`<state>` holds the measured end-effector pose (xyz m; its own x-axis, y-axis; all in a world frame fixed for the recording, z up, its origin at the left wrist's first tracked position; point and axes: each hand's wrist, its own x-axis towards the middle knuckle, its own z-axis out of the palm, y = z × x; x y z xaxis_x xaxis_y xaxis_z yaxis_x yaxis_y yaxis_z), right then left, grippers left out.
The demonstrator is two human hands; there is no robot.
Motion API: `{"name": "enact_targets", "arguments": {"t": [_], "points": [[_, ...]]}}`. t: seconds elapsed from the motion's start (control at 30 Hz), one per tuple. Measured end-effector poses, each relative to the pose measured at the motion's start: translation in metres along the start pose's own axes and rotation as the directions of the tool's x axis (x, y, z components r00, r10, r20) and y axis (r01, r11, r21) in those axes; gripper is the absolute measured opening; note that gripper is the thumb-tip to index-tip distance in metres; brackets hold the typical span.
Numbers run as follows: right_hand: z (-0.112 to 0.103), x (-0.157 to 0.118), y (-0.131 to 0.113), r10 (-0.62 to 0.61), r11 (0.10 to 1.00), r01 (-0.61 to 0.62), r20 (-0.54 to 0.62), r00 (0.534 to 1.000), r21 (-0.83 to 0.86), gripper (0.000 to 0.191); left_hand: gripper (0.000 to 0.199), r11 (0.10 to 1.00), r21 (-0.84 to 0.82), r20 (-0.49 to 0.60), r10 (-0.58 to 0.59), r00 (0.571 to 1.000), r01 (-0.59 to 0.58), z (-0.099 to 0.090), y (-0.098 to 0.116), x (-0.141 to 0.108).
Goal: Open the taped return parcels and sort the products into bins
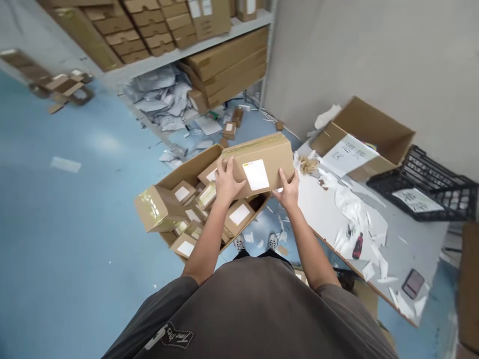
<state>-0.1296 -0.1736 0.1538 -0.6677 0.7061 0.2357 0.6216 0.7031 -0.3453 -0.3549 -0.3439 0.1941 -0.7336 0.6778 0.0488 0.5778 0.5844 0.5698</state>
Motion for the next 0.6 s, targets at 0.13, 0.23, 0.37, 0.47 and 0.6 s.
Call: {"name": "enact_targets", "arguments": {"t": [0.13, 0.23, 0.37, 0.47, 0.6], "points": [[-0.030, -0.055, 0.074, 0.187, 0.982, -0.188, -0.070, 0.980, -0.007, 0.109, 0.121, 0.989, 0.016, 0.092, 0.145, 0.985, -0.147, 0.049, 0.080, -0.011], [-0.045, -0.100, 0.136, 0.330, 0.943, -0.332, -0.091, 0.940, -0.009, 0.111, 0.121, 0.966, 0.030, 0.177, 0.246, 0.953, -0.255, 0.103, 0.143, -0.023], [-0.046, -0.156, 0.219, 0.488, 0.873, -0.485, -0.115, 0.865, 0.052, 0.123, 0.117, 0.940, 0.025, 0.308, 0.318, 0.897, -0.342, 0.185, 0.216, -0.042], [-0.036, -0.192, 0.275, 0.573, 0.818, -0.567, -0.057, 0.817, 0.095, 0.125, 0.107, 0.924, 0.025, 0.370, 0.347, 0.862, -0.383, 0.246, 0.252, -0.059], [-0.020, -0.237, 0.332, 0.610, 0.769, -0.625, 0.142, 0.780, 0.130, 0.116, 0.077, 0.908, 0.046, 0.444, 0.355, 0.823, -0.417, 0.309, 0.268, -0.088]]}}
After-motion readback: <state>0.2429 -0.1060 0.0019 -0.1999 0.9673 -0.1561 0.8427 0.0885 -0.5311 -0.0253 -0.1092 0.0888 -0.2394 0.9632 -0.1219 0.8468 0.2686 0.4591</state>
